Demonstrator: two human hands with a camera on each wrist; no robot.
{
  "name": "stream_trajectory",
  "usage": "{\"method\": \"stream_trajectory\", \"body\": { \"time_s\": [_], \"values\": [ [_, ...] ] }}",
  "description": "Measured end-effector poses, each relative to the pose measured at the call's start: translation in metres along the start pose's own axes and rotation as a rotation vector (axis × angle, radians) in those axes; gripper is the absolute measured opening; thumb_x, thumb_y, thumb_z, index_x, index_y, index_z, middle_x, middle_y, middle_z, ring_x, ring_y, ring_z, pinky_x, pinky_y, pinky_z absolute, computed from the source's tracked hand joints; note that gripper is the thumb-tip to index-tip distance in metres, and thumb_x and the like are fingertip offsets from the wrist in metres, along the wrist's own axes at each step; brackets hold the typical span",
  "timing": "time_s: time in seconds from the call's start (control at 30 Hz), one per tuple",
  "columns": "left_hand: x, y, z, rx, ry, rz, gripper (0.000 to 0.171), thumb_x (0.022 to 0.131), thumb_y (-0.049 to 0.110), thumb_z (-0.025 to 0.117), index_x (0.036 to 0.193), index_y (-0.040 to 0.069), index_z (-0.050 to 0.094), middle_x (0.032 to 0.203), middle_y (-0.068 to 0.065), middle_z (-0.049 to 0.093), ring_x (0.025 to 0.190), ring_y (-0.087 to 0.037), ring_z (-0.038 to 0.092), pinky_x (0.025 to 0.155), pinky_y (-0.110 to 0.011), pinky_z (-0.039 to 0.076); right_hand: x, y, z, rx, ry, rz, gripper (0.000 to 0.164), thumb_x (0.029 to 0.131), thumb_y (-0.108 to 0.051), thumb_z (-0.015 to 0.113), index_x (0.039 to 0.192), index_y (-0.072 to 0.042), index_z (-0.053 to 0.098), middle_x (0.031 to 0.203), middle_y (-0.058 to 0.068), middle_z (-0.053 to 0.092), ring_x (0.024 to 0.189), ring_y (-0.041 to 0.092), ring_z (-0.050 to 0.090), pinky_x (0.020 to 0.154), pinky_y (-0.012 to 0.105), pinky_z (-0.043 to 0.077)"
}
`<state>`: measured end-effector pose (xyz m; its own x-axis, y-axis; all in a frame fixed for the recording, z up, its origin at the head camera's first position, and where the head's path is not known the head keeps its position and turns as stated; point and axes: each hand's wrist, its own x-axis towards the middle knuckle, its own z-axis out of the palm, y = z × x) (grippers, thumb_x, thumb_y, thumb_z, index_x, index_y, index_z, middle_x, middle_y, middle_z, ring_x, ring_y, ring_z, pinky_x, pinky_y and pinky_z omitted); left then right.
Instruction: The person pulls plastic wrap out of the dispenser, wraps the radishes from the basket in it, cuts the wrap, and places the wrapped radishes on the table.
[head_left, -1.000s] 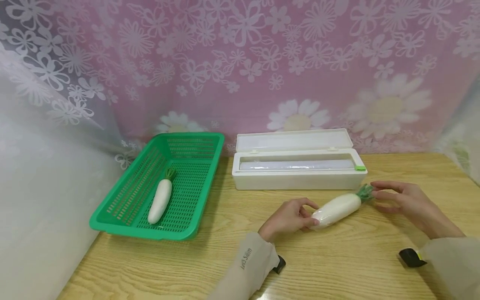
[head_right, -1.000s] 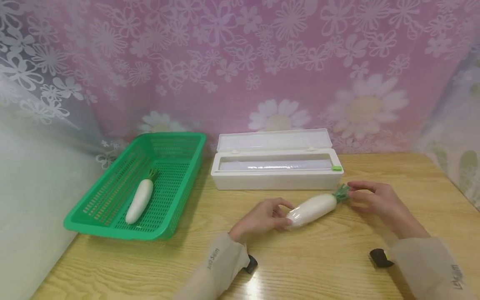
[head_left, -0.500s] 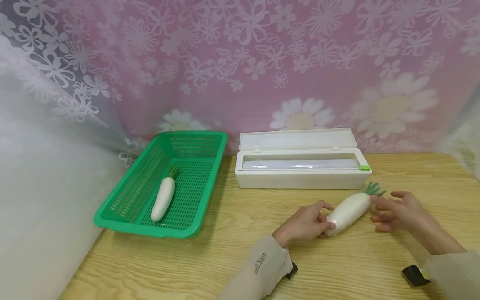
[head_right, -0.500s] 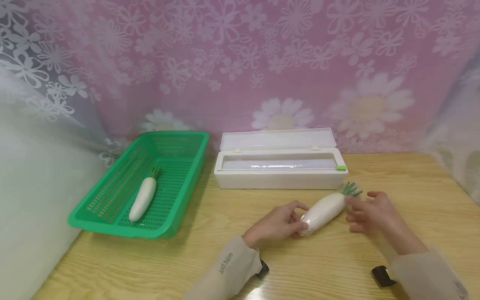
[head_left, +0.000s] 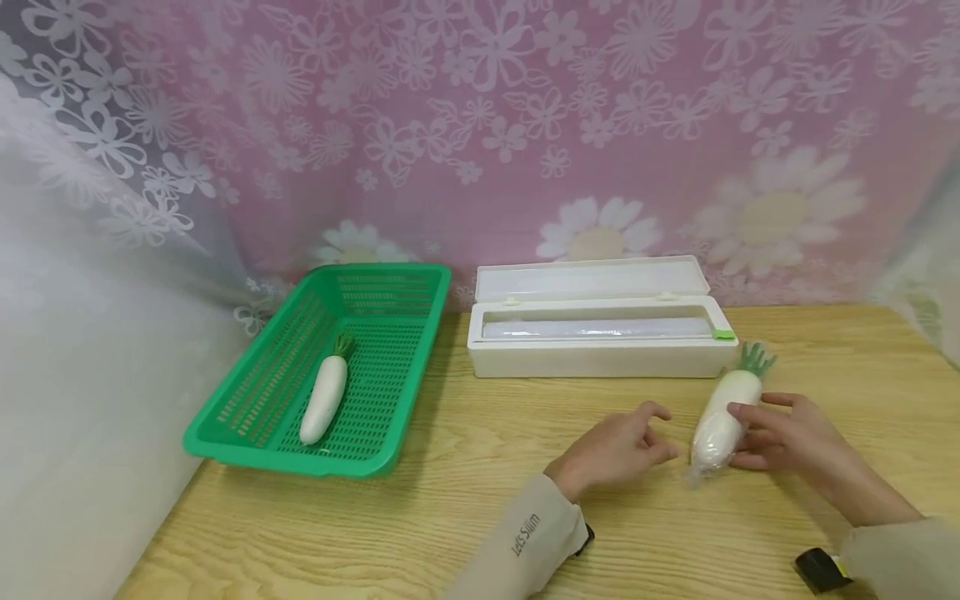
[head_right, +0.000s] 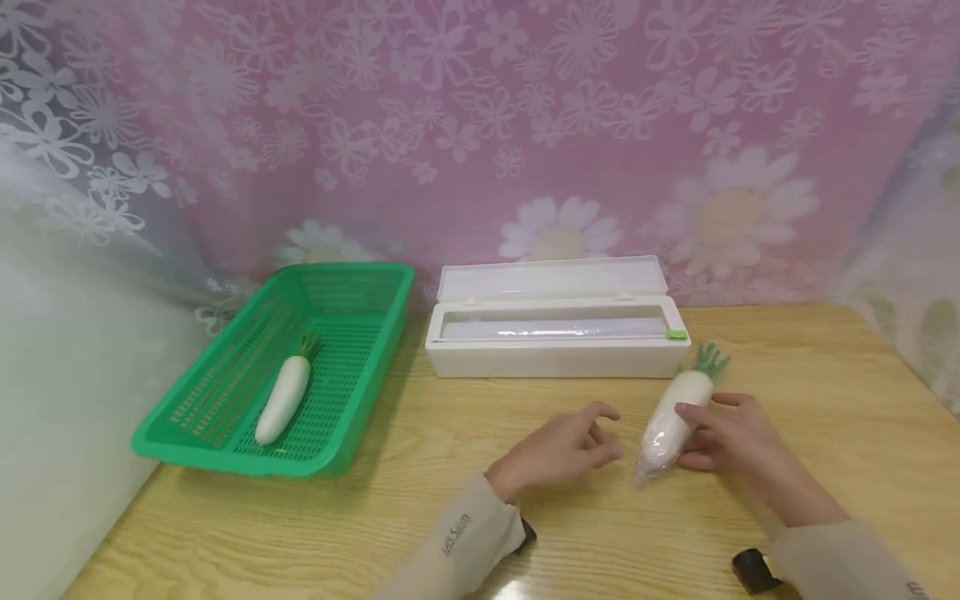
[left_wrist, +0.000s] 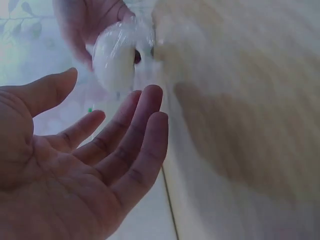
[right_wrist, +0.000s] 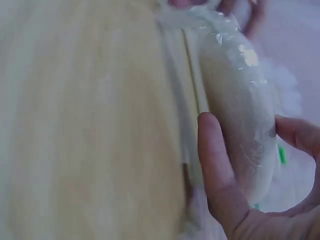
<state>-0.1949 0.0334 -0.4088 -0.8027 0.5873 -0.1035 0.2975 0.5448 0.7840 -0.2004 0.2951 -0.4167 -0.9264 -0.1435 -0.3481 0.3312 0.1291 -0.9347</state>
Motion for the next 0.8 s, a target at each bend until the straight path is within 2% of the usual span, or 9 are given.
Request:
{"method": "stream_trajectory", "body": {
  "time_s": [0.17, 0.33, 0.53, 0.67, 0.7, 0.8],
  "values": [
    [-0.014, -0.01, -0.02, 0.029, -0.005, 0.015, 0.043, 0.104, 0.028, 0.06, 0.143, 0.011, 0.053, 0.102, 0.003, 0.067, 0.083, -0.002, 0.062, 0.073, -0.019, 0.049, 0.001, 0.003, -0.035, -0.079, 0.028, -0.038, 0.091, 0.106, -0.025, 0.051, 0.147, 0.018, -0.019, 0.095, 0.002, 0.062, 0.08, 0.015, 0.068, 0.073, 0.04, 0.061],
    [-0.025, -0.022, -0.034, 0.034, 0.002, 0.008, 0.041, 0.105, 0.031, 0.058, 0.141, 0.011, 0.055, 0.105, 0.002, 0.066, 0.084, -0.003, 0.06, 0.075, -0.021, 0.049, 0.005, 0.007, -0.071, -0.174, 0.037, -0.042, 0.085, 0.11, -0.026, 0.044, 0.149, 0.015, -0.019, 0.096, -0.012, 0.058, 0.08, 0.01, 0.065, 0.07, 0.036, 0.059],
    [-0.032, -0.034, -0.042, 0.006, -0.006, -0.004, 0.041, 0.105, 0.028, 0.058, 0.14, 0.008, 0.055, 0.105, -0.002, 0.066, 0.08, -0.005, 0.06, 0.072, -0.022, 0.049, 0.01, 0.012, -0.105, -0.304, 0.03, -0.027, 0.08, 0.112, -0.03, 0.036, 0.149, 0.013, -0.02, 0.091, -0.012, 0.048, 0.071, 0.007, 0.05, 0.065, 0.032, 0.051],
    [-0.034, -0.038, -0.046, -0.006, -0.003, -0.009, 0.04, 0.105, 0.027, 0.058, 0.139, 0.007, 0.056, 0.104, -0.003, 0.067, 0.079, -0.006, 0.06, 0.071, -0.023, 0.05, 0.014, 0.012, -0.116, -0.303, 0.059, -0.061, 0.078, 0.111, -0.027, 0.038, 0.154, 0.006, -0.018, 0.09, -0.013, 0.05, 0.07, 0.01, 0.051, 0.063, 0.03, 0.05],
    [-0.035, -0.039, -0.046, -0.007, -0.003, -0.008, 0.039, 0.105, 0.027, 0.058, 0.139, 0.007, 0.056, 0.104, -0.003, 0.067, 0.079, -0.006, 0.06, 0.072, -0.023, 0.05, 0.015, 0.011, -0.118, -0.282, 0.074, -0.08, 0.077, 0.111, -0.025, 0.04, 0.158, -0.003, -0.017, 0.089, -0.016, 0.052, 0.07, 0.009, 0.053, 0.062, 0.029, 0.051],
    [-0.036, -0.04, -0.047, -0.013, -0.007, 0.002, 0.039, 0.105, 0.026, 0.058, 0.138, 0.005, 0.056, 0.102, -0.003, 0.067, 0.078, -0.006, 0.06, 0.071, -0.022, 0.05, 0.017, 0.004, -0.123, -0.251, 0.129, -0.162, 0.077, 0.11, -0.02, 0.045, 0.162, -0.019, -0.012, 0.09, -0.027, 0.053, 0.072, 0.004, 0.058, 0.062, 0.026, 0.052]
  ]
}}
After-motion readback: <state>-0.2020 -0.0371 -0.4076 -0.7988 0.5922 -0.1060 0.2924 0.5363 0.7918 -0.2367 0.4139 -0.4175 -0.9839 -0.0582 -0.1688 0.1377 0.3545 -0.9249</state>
